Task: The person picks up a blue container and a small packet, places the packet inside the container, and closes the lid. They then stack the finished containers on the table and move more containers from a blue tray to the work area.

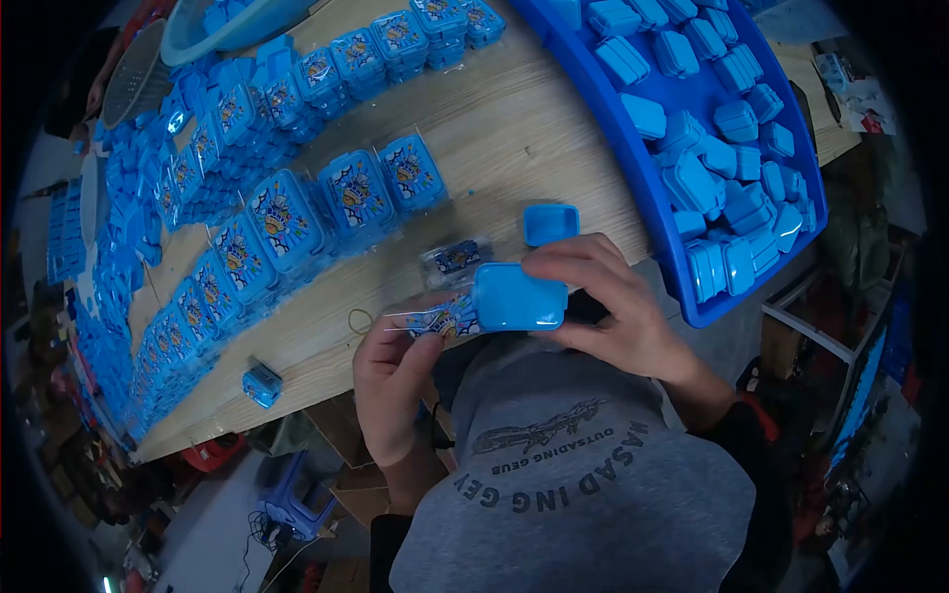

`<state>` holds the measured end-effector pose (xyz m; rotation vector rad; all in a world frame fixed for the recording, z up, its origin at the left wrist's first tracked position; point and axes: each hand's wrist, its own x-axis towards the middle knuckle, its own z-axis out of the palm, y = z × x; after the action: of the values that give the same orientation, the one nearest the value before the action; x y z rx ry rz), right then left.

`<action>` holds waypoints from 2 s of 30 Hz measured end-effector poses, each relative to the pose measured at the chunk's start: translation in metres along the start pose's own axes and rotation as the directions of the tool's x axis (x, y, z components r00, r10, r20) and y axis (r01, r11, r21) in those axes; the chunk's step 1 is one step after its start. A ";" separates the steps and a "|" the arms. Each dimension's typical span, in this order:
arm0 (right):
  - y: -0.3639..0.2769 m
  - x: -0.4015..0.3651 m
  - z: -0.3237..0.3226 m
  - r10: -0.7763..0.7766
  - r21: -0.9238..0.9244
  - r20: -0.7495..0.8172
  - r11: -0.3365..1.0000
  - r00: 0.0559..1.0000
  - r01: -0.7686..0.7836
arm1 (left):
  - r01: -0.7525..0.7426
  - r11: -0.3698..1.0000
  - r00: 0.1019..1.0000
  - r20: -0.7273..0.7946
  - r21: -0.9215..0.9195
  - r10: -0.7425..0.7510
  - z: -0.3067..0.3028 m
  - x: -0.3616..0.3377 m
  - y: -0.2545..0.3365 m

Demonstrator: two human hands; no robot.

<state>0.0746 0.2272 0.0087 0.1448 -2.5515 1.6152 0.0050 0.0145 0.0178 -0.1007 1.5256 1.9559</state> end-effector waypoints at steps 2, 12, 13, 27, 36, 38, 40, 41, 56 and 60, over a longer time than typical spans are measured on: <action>0.003 0.003 0.002 -0.022 -0.002 -0.012 1.000 1.000 0.022 | -0.070 0.986 0.998 0.009 0.149 0.070 -0.002 0.000 -0.003; -0.006 0.004 0.024 -0.182 -0.017 -0.175 0.983 0.968 0.182 | -0.322 0.860 0.938 -0.254 -0.396 0.234 0.031 -0.002 -0.029; -0.004 0.002 0.028 -0.234 -0.065 -0.160 0.972 0.959 0.226 | -0.216 0.883 0.970 -0.196 -0.417 0.145 0.038 -0.004 -0.018; -0.013 0.017 0.013 -0.265 -0.067 -0.072 0.963 0.961 0.261 | 0.077 0.986 0.996 0.049 -0.149 -0.071 0.039 -0.009 0.000; -0.015 0.023 -0.002 -0.208 0.013 0.211 0.978 0.955 0.210 | 0.232 0.966 0.954 0.220 -0.114 -0.203 0.029 -0.025 -0.011; -0.014 0.023 0.000 -0.246 0.048 0.154 0.969 0.957 0.241 | 0.250 0.959 0.948 0.232 -0.129 -0.216 0.028 -0.026 -0.010; -0.016 0.029 -0.004 -0.235 -0.009 0.136 0.971 0.963 0.238 | 0.259 0.953 0.949 0.227 -0.157 -0.220 0.030 -0.025 -0.006; -0.019 0.035 -0.011 -0.208 -0.080 0.143 0.972 0.968 0.220 | 0.204 0.976 0.966 0.181 -0.081 -0.187 0.029 -0.022 -0.005; 0.057 0.283 0.068 -0.136 -0.183 0.112 0.971 0.984 0.155 | -0.018 0.702 0.905 -0.287 0.712 0.314 -0.033 0.049 -0.090; 0.072 0.278 0.076 -0.431 -0.398 -0.082 0.841 0.898 0.367 | -0.004 0.726 0.905 -0.306 0.688 0.295 -0.024 0.044 -0.076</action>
<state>-0.2139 0.1842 -0.0459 0.4507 -2.4289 0.9307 0.0024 0.0215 -0.0728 -0.0595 2.5144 1.4101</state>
